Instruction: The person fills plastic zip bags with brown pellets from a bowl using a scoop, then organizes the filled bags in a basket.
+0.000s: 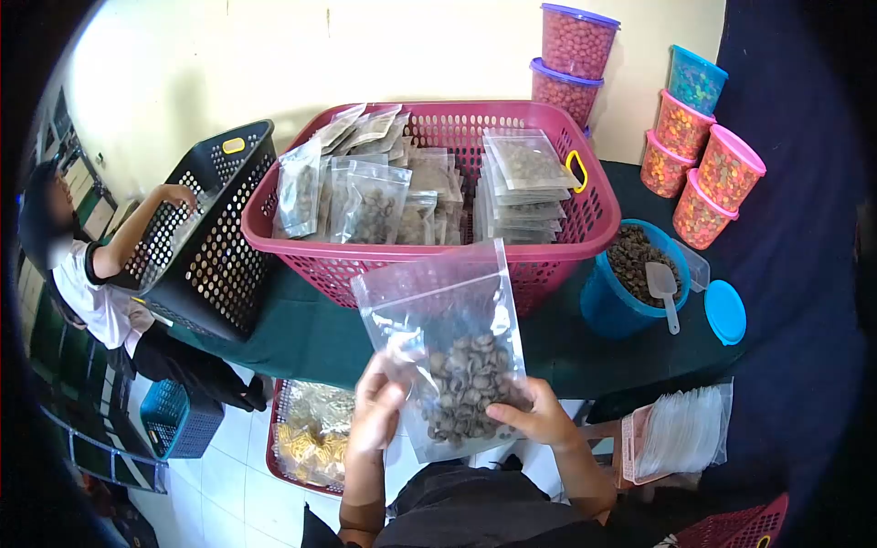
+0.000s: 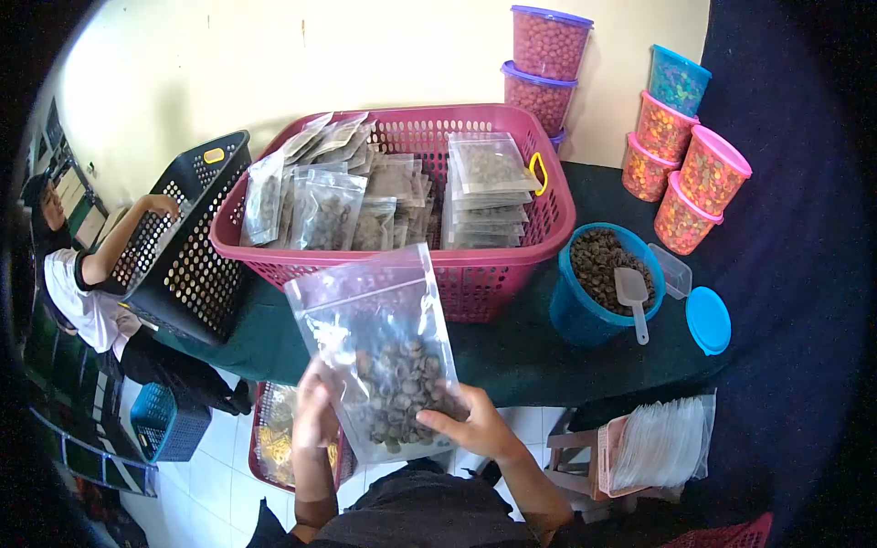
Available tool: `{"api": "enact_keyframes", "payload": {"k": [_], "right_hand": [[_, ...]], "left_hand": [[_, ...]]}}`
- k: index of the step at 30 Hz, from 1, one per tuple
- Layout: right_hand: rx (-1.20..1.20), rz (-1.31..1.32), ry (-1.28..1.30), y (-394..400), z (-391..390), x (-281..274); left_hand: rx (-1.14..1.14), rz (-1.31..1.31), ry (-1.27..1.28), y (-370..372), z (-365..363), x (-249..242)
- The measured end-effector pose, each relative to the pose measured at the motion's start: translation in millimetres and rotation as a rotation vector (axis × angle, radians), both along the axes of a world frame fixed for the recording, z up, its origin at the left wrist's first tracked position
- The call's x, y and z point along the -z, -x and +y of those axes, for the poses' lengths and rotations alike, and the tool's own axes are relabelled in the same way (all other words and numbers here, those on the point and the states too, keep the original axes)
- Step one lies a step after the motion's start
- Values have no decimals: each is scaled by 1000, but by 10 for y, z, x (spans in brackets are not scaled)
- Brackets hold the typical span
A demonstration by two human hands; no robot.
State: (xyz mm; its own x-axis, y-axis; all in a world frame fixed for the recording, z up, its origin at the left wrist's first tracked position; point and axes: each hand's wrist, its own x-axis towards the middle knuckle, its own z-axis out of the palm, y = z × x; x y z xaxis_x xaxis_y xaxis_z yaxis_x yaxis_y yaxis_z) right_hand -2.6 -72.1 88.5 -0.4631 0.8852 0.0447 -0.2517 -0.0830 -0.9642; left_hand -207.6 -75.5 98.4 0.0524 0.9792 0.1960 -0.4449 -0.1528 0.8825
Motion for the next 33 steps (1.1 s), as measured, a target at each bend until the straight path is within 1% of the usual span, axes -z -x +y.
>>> {"api": "enact_keyframes", "payload": {"k": [2,3,4,7,8,9,10,11,12,13,14,15,17,19,21,23,27,28,29,30,31,32,33], "right_hand": [[37,41,46,136,70,-21],[69,86,91,193,93,-25],[81,90,89,237,96,-25],[100,245,-50,290,80,-2],[58,252,-90,280,114,105],[74,253,-107,262,105,111],[35,273,-7,239,102,100],[-8,292,94,212,101,92],[-20,306,90,189,117,117],[-10,266,116,167,129,180],[-22,242,114,136,134,229],[-32,216,112,110,138,266],[-43,151,117,62,148,289],[-75,118,150,16,201,335],[-101,97,166,-5,327,422],[-118,107,196,0,463,524],[-177,87,241,57,792,808],[-181,-7,213,63,862,867],[-185,-14,222,65,910,924],[-201,-28,242,57,960,995],[-218,-42,260,37,1030,1034],[-218,-40,253,8,1098,1049],[-228,-92,299,-16,1149,1027]], "left_hand": [[107,133,85,108,38,88],[147,213,136,104,44,44],[160,218,187,91,76,-9],[146,273,197,282,216,-235],[219,328,101,456,384,-236],[206,308,96,512,479,-442],[155,276,122,595,604,-544],[70,228,80,632,740,-640],[31,224,155,667,866,-825],[147,200,180,736,1056,-962],[145,256,122,801,1264,-1040],[238,206,107,821,1468,-1132],[341,181,133,770,1823,-1337],[352,138,147,630,2060,-1457],[375,118,121,477,2377,-1391],[358,275,185,343,2664,-1294],[408,238,183,-173,2826,-1302],[411,266,224,-268,2921,-1260],[413,292,266,-355,3036,-1205],[403,350,300,-423,3199,-1118],[403,354,293,-513,3306,-1083],[353,436,277,-609,3406,-1046],[300,517,261,-697,3510,-993]]}}
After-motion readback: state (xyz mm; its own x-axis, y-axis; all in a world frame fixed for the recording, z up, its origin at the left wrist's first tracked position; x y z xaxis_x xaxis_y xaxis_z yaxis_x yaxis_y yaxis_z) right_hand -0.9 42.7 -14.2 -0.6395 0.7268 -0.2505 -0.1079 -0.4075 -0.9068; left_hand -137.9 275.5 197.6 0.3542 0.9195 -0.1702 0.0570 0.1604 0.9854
